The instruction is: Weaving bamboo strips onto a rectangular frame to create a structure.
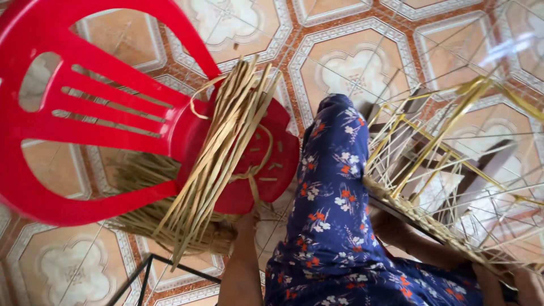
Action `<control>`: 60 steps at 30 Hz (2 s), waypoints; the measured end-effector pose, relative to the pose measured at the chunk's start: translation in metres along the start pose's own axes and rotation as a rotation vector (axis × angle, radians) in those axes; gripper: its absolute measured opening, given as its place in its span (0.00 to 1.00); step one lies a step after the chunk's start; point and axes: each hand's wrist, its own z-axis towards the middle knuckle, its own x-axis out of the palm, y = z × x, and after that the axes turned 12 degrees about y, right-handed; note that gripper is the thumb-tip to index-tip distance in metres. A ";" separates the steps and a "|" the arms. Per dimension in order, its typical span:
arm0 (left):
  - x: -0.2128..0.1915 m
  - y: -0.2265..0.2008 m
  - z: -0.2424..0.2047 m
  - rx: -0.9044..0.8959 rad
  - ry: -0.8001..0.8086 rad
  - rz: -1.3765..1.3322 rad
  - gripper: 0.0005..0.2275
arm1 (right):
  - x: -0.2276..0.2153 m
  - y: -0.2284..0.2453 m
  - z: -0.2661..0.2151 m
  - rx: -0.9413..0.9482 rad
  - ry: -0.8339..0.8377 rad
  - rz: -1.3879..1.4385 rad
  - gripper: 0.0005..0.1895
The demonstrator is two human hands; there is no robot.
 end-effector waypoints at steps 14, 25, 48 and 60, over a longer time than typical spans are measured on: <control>0.010 -0.022 -0.037 -0.037 -0.086 0.107 0.22 | -0.011 0.113 0.009 0.002 0.031 -0.251 0.14; 0.043 -0.029 -0.010 -0.073 -0.048 0.308 0.29 | -0.027 0.197 0.020 0.004 0.007 -0.378 0.15; -0.309 -0.091 -0.262 0.109 -0.633 0.331 0.35 | -0.018 0.169 0.027 -0.148 0.004 -0.214 0.16; -0.385 -0.371 -0.550 0.627 -0.800 1.027 0.34 | -0.007 0.144 0.027 -0.175 -0.054 -0.077 0.25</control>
